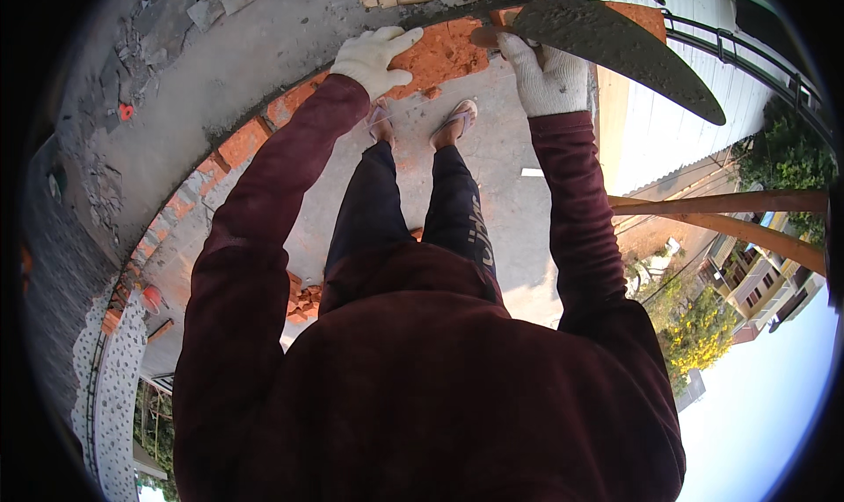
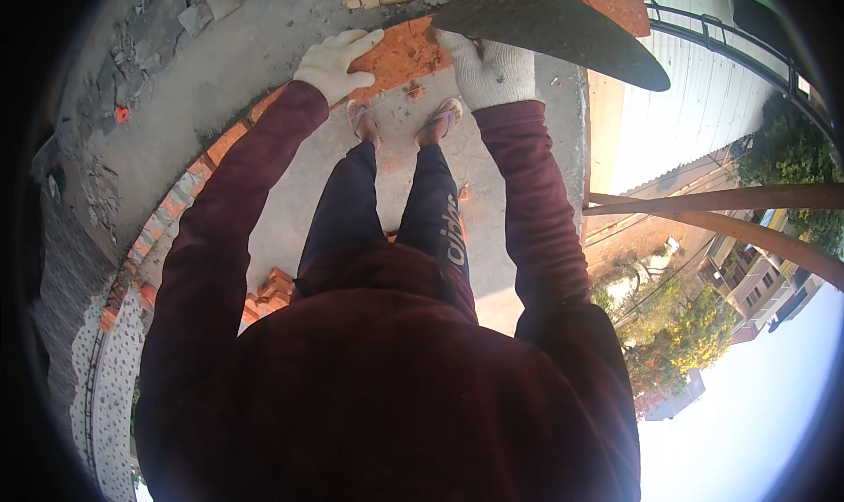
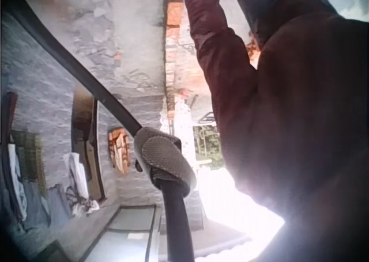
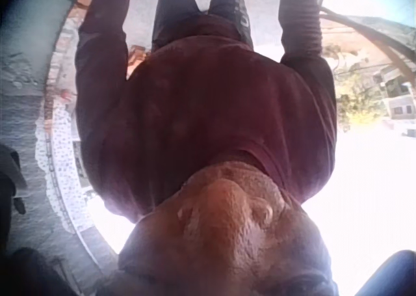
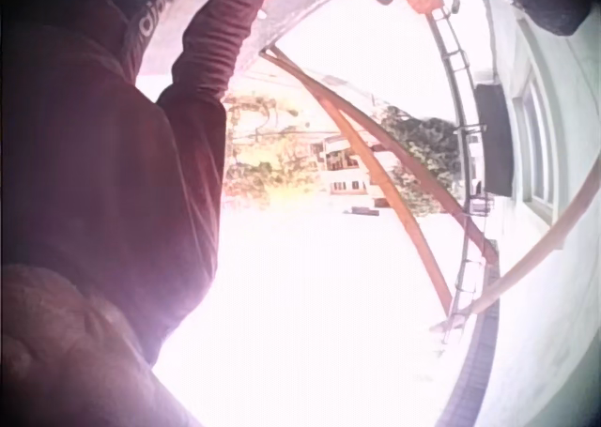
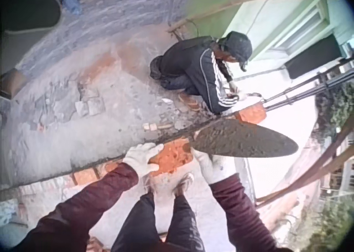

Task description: The person scoops mortar from a bucket with a trowel and spreads it along a low brick wall. They place bricks onto the mortar, tap them into alignment, and continue the process along the wall.

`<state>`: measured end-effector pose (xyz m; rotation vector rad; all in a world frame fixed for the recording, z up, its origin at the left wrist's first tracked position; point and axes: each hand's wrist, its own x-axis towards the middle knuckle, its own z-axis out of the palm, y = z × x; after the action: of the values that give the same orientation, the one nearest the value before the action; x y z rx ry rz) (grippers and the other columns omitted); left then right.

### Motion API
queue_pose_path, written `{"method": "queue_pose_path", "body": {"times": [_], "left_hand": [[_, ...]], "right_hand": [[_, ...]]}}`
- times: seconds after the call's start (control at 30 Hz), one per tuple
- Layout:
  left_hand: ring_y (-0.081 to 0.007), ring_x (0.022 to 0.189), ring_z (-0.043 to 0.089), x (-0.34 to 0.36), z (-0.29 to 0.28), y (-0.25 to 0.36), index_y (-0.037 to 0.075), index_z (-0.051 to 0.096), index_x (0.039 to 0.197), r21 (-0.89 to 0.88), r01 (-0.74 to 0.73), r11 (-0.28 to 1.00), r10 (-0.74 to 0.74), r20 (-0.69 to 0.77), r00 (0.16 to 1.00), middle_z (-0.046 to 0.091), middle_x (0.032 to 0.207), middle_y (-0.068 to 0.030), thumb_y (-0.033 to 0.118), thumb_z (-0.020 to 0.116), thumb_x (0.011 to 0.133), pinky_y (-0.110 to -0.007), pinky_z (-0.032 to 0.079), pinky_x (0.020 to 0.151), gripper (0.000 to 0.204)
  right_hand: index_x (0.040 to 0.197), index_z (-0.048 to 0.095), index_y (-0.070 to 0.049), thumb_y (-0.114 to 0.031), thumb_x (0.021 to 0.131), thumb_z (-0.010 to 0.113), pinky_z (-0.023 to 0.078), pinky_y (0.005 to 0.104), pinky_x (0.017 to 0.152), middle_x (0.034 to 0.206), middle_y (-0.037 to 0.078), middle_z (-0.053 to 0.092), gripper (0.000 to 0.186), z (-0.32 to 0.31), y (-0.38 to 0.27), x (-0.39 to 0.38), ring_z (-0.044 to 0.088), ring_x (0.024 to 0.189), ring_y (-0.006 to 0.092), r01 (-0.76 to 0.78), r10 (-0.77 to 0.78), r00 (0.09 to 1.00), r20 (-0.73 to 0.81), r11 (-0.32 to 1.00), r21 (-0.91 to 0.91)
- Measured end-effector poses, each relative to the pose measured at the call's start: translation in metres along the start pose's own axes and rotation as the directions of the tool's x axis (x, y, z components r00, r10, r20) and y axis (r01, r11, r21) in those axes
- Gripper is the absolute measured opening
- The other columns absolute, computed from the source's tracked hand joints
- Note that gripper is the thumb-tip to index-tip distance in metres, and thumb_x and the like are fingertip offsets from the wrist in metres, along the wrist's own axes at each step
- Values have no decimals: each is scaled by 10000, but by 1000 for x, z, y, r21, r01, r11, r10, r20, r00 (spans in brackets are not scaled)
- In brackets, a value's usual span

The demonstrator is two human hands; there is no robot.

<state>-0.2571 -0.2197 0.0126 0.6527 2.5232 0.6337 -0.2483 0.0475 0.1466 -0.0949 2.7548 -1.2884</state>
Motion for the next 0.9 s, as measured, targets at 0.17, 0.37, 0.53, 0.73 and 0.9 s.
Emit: {"method": "queue_pose_path", "body": {"times": [0.17, 0.37, 0.53, 0.73, 0.9], "left_hand": [[-323, 1328, 533, 11, -6, 10, 392, 401, 1585, 56, 81, 995, -86, 94, 992, 547, 1478, -61, 441, 745, 842, -457, 442, 1131, 820], [-328, 1395, 503, 9, -13, 3, 398, 413, 1580, 114, 158, 981, -170, 112, 979, 530, 1526, -78, 501, 769, 822, -437, 431, 1161, 843], [-322, 1367, 558, 26, -13, 13, 384, 453, 1562, 94, 167, 981, -180, 146, 973, 562, 1514, -136, 461, 843, 763, -401, 448, 1143, 892], [-337, 1365, 560, 24, -22, 26, 359, 408, 1587, 152, 210, 966, -240, 216, 946, 560, 1505, -174, 482, 840, 781, -412, 450, 1141, 922], [-341, 1457, 443, 25, -12, 19, 310, 413, 1596, 337, 97, 937, -160, 166, 973, 452, 1601, -136, 556, 777, 820, -424, 397, 1179, 891]], "right_hand": [[1201, 726, -104, -410, 946, 733, 584, 368, 853, 1037, 129, 768, 399, 50, 32, -4, 745, 959, 313, -99, 102, 995, -2, 964, -248], [1154, 688, -18, -284, 902, 725, 573, 442, 811, 983, 230, 735, 368, 52, 21, 9, 726, 937, 397, -46, 53, 994, -98, 996, 72], [1079, 681, -16, -352, 926, 705, 558, 476, 796, 966, 230, 726, 370, 60, 39, 19, 712, 891, 420, -21, 19, 997, -81, 999, -29], [1329, 670, -142, -419, 953, 698, 570, 419, 926, 1130, 123, 759, 468, 75, 36, 12, 725, 1047, 330, -156, 155, 988, -21, 974, -164], [1118, 667, -23, -392, 944, 691, 557, 481, 803, 987, 234, 728, 409, 14, 18, -31, 720, 900, 405, -48, 194, 835, -515, 958, 284]]}}
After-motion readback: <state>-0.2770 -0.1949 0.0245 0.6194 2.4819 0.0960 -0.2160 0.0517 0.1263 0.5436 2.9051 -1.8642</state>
